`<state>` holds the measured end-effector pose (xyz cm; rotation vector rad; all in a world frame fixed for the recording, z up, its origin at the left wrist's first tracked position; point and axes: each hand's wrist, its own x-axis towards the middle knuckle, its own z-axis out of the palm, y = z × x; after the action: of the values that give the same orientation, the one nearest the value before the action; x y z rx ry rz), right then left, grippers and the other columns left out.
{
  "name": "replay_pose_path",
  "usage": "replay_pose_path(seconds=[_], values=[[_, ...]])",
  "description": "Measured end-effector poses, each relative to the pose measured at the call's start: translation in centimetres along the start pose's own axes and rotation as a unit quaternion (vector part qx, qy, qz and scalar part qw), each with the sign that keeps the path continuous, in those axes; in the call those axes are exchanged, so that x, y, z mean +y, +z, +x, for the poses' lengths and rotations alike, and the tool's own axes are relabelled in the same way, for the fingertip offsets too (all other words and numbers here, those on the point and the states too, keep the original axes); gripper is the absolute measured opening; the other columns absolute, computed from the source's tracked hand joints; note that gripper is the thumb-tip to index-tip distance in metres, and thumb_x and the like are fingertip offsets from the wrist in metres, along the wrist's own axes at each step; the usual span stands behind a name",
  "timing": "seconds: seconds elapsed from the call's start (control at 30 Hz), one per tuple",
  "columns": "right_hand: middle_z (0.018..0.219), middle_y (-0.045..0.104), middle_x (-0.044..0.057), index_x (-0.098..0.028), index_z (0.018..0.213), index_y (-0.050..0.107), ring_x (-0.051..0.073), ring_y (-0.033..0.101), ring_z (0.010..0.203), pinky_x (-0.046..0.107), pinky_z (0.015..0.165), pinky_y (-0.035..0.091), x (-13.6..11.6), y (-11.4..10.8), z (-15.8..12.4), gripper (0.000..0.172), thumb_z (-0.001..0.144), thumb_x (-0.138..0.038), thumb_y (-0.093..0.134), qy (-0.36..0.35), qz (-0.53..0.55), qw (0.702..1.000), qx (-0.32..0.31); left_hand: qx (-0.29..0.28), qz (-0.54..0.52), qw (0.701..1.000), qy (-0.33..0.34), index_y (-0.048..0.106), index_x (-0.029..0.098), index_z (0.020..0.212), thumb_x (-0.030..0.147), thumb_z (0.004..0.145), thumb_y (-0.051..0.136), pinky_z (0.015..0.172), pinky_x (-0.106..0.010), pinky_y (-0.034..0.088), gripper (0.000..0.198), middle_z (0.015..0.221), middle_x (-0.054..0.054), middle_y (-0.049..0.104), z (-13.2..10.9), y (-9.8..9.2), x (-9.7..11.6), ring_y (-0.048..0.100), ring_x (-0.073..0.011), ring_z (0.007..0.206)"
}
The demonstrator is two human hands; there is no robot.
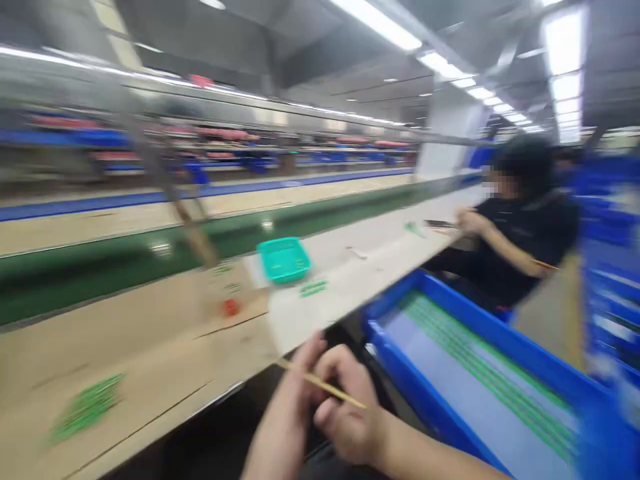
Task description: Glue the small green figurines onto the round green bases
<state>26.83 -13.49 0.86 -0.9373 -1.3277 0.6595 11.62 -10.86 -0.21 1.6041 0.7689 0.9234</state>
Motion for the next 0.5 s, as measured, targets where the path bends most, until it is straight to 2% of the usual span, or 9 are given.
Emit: replay_pose_path(seconds=[0.07,0.1,0.17,0.23,0.3,0.37,0.43,0.5], values=[[0.077,0.056,-0.004,-0.028,0.097,0.062,0.016,0.052,0.064,0.029,0.060,0.047,-0.7,0.9,-0.6,0.053,0.118,-0.076,0.056,0.011,0.068,0.998,-0.014,0.004,-0.115,0.989,-0.090,0.059,0.032,0.179,0.084,0.115,0.046,0.153,-0.057,0.026,0.084,0.190,-0.006,0.050,-0.6,0.7,1.2,0.039,-0.0370,0.182],[0.075,0.056,-0.004,-0.028,0.102,0.065,0.016,0.052,0.062,0.028,0.057,0.046,-0.6,0.9,-0.4,0.043,0.123,-0.063,0.053,0.019,0.097,0.995,-0.031,0.020,-0.116,0.988,-0.099,0.057,0.030,0.180,0.086,0.114,0.046,0.153,-0.055,0.027,0.088,0.191,-0.007,0.048,-0.6,0.8,1.4,0.037,-0.0367,0.183],[0.071,0.060,-0.004,-0.029,0.112,0.073,0.017,0.056,0.057,0.027,0.054,0.049,-0.1,0.3,0.5,0.034,0.125,-0.054,0.053,0.021,0.114,0.992,-0.058,0.059,-0.093,0.988,-0.109,0.050,0.029,0.184,0.087,0.113,0.048,0.153,-0.053,0.028,0.091,0.194,-0.008,0.042,-0.8,0.3,1.6,0.036,-0.0350,0.184],[0.075,0.071,0.002,-0.029,0.117,0.081,0.021,0.069,0.063,0.031,0.059,0.060,0.6,-0.7,2.1,0.040,0.124,-0.057,0.054,-0.013,0.068,0.995,-0.077,0.065,-0.026,0.991,-0.114,0.056,0.029,0.180,0.085,0.113,0.053,0.145,-0.051,0.044,0.087,0.184,-0.012,0.058,-1.8,-0.9,1.4,0.057,-0.0339,0.171],[0.088,0.083,0.008,-0.029,0.113,0.086,0.025,0.080,0.076,0.036,0.071,0.070,1.5,-1.8,4.1,0.041,0.122,-0.058,0.059,-0.045,-0.031,0.995,-0.080,0.063,0.039,0.990,-0.123,0.076,0.029,0.162,0.080,0.112,0.060,0.123,-0.045,0.065,0.073,0.151,-0.013,0.084,-3.3,-2.8,1.1,0.083,-0.0303,0.136],[0.099,0.089,0.009,-0.030,0.116,0.087,0.026,0.086,0.081,0.036,0.077,0.075,2.8,-2.7,6.1,0.035,0.122,-0.053,0.061,-0.058,-0.108,0.990,-0.065,0.099,0.088,0.983,-0.130,0.089,0.028,0.137,0.075,0.110,0.067,0.099,-0.037,0.072,0.058,0.116,-0.010,0.091,-4.3,-5.6,0.8,0.087,-0.0252,0.100],[0.099,0.091,0.006,-0.032,0.128,0.084,0.023,0.087,0.077,0.032,0.072,0.075,4.6,-2.9,7.6,0.030,0.124,-0.045,0.056,-0.068,-0.139,0.985,-0.072,0.154,0.143,0.969,-0.126,0.091,0.027,0.121,0.071,0.110,0.068,0.089,-0.034,0.071,0.051,0.105,-0.009,0.089,-4.5,-9.1,0.5,0.084,-0.0236,0.090],[0.095,0.091,0.003,-0.033,0.137,0.079,0.021,0.088,0.074,0.030,0.069,0.075,6.5,-2.5,8.7,0.029,0.125,-0.037,0.053,-0.108,-0.161,0.974,-0.114,0.192,0.196,0.955,-0.112,0.090,0.028,0.111,0.068,0.112,0.065,0.085,-0.032,0.070,0.047,0.098,-0.008,0.087,-3.7,-12.8,0.3,0.083,-0.0238,0.089]])
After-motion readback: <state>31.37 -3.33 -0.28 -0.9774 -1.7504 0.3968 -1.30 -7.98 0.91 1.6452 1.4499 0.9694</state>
